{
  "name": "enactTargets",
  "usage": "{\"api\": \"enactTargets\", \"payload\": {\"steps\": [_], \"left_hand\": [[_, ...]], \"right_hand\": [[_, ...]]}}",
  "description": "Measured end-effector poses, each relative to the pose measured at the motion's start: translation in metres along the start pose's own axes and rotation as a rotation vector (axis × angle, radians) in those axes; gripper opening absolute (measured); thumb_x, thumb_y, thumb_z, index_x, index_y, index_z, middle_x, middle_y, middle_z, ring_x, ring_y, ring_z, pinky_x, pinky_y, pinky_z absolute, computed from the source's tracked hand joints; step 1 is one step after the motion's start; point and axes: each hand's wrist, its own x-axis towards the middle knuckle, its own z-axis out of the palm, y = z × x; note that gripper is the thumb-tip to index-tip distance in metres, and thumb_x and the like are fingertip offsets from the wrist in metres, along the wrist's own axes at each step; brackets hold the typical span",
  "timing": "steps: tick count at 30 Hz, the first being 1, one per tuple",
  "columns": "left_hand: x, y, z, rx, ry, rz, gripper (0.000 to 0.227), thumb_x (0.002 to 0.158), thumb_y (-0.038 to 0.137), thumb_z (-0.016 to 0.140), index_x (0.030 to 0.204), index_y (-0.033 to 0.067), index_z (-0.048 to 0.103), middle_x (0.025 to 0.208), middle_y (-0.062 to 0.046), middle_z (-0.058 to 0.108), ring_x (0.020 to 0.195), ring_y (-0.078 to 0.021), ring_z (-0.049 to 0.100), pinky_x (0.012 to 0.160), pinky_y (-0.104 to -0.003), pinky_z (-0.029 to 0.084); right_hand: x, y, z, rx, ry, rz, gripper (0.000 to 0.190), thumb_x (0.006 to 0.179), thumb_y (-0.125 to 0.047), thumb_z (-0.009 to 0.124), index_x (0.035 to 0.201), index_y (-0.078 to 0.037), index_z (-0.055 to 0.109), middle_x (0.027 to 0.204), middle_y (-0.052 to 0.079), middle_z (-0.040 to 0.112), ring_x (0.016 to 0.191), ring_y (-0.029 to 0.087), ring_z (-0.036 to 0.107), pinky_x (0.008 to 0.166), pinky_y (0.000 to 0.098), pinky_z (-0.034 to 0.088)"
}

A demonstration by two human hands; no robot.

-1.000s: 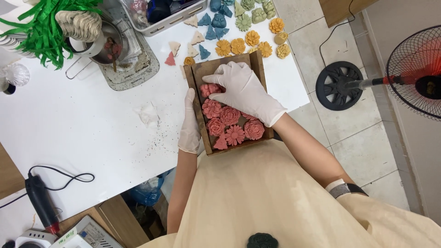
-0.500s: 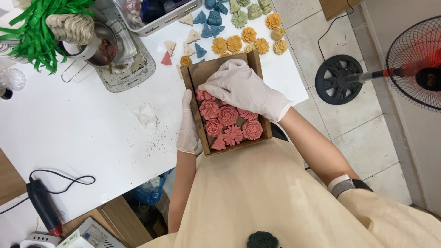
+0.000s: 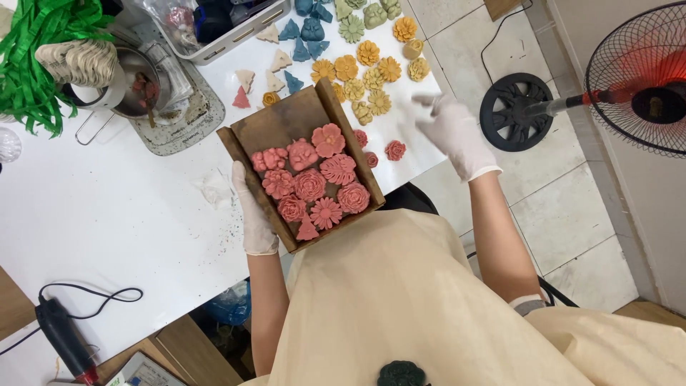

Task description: Arranging various colored wax flower shapes into a wooden display box.

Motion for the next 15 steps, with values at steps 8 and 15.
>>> {"api": "enactTargets", "payload": {"steps": [8,15], "left_hand": [[0.001,-0.003,-0.012,-0.021,0.058,-0.012,0.081,0.090,0.067,0.054,0.146,0.0096,0.053,0.145,-0.006,0.060,0.130,-0.0214,0.059,0.111,-0.039,0.047],[0.000,-0.015,-0.019,0.047,0.037,-0.082,0.078,0.090,0.067,0.055,0.143,0.0089,0.057,0.141,-0.007,0.063,0.127,-0.0214,0.061,0.108,-0.038,0.049]], "right_hand": [[-0.021,0.063,0.136,-0.247,0.055,-0.185,0.075,0.070,-0.022,0.086,0.141,-0.021,0.060,0.138,0.022,0.060,0.118,0.037,0.057,0.098,0.0426,0.050],[-0.009,0.054,0.115,0.148,0.156,0.079,0.051,0.080,-0.023,0.088,0.125,-0.007,0.069,0.113,0.014,0.065,0.098,0.024,0.067,0.095,0.0350,0.055]]}}
